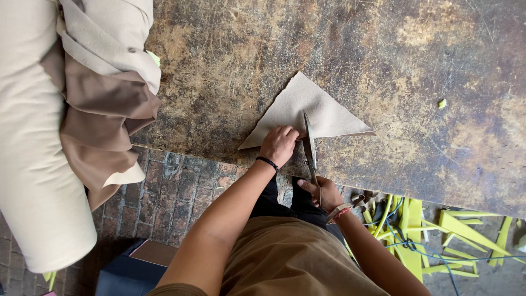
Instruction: The person cuts a length of brown fabric with shears on a workbench, then wraps a foam cushion with the cut fabric and folds the edges over it. They then fold a smaller fabric square diagonally and cut it, placing the cut pieces on a nearby bench.
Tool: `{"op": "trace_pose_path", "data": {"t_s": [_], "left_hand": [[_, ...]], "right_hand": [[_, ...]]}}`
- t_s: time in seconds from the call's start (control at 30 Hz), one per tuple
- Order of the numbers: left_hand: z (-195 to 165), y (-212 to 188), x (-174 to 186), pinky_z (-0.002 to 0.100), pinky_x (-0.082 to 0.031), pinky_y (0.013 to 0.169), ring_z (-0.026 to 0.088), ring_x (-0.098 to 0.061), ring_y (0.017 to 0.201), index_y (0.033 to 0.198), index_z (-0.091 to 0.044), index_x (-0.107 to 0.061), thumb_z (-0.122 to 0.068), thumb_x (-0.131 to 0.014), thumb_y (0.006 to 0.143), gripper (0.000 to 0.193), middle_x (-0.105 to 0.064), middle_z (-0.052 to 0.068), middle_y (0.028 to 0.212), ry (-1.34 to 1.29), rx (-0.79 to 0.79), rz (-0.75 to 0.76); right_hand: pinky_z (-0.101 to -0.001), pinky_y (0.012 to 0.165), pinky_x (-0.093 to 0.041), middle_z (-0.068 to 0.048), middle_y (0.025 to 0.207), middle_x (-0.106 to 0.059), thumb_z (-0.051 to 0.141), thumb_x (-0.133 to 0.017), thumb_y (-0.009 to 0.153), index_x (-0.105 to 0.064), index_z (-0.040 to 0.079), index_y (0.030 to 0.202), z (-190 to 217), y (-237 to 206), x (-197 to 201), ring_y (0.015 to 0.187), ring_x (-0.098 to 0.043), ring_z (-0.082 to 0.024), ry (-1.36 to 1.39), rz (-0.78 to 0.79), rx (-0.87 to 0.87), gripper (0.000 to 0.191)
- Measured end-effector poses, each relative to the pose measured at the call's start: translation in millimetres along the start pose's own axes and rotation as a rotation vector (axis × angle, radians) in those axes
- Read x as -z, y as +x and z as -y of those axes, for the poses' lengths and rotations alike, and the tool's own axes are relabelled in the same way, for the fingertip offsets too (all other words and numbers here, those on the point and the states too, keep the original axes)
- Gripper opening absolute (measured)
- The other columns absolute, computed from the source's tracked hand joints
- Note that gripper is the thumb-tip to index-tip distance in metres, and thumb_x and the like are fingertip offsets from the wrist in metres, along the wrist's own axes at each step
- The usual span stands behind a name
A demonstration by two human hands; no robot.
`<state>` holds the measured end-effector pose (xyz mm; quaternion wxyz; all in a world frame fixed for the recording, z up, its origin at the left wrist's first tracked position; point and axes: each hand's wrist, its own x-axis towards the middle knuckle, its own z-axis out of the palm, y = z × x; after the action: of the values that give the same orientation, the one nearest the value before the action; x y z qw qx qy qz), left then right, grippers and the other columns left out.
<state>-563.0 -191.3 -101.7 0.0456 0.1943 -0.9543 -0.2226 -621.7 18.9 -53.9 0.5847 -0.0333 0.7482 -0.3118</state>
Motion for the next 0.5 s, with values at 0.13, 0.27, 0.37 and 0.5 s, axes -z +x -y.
{"op": "trace_pose_path", "data": {"t_s": [0.13, 0.27, 0.37, 0.5], "left_hand": [[1.9, 1.7, -0.6, 0.042, -0.055, 0.095, 0.027, -0.068, 0.108, 0.103, -0.007, -0.072, -0.009, -0.063, 0.096, 0.012, -0.072, 0.010, 0.112, -0.030, 0.046, 0.005], [1.9, 1.6, 4.2, 0.042, -0.055, 0.095, 0.027, -0.068, 0.107, 0.100, -0.009, -0.074, -0.009, -0.064, 0.092, 0.013, -0.073, 0.009, 0.110, -0.031, 0.026, -0.073], [-0.7, 0.6, 7.3, 0.042, -0.055, 0.093, 0.027, -0.068, 0.105, 0.099, -0.008, -0.074, -0.009, -0.064, 0.091, 0.013, -0.073, 0.008, 0.108, -0.061, 0.026, -0.118], [-1.9, 0.6, 7.2, 0.042, -0.055, 0.092, 0.027, -0.069, 0.104, 0.099, -0.008, -0.074, -0.008, -0.065, 0.091, 0.012, -0.073, 0.008, 0.107, -0.073, 0.042, -0.155]], "right_hand": [[-0.0290, 0.042, -0.042, -0.001, 0.060, -0.052, 0.055, -0.079, 0.082, -0.066, -0.003, 0.088, 1.7, -2.5, 6.2, 0.048, -0.053, -0.012, -0.023, -0.040, -0.050, 0.060], [-0.0258, 0.041, -0.043, 0.003, 0.059, -0.051, 0.060, -0.074, 0.085, -0.062, 0.004, 0.084, 7.3, 8.3, 9.3, 0.048, -0.053, -0.009, 0.165, 0.061, 0.072, 0.057], [-0.0253, 0.044, -0.049, 0.002, 0.059, -0.054, 0.059, -0.075, 0.080, -0.066, 0.008, 0.088, 13.1, 23.2, 6.2, 0.048, -0.057, -0.011, 0.022, -0.022, 0.011, 0.052], [-0.0275, 0.040, -0.043, 0.000, 0.059, -0.053, 0.058, -0.077, 0.079, -0.064, 0.001, 0.084, 17.2, 34.4, 3.9, 0.048, -0.056, -0.012, 0.050, -0.022, 0.028, 0.058]]}}
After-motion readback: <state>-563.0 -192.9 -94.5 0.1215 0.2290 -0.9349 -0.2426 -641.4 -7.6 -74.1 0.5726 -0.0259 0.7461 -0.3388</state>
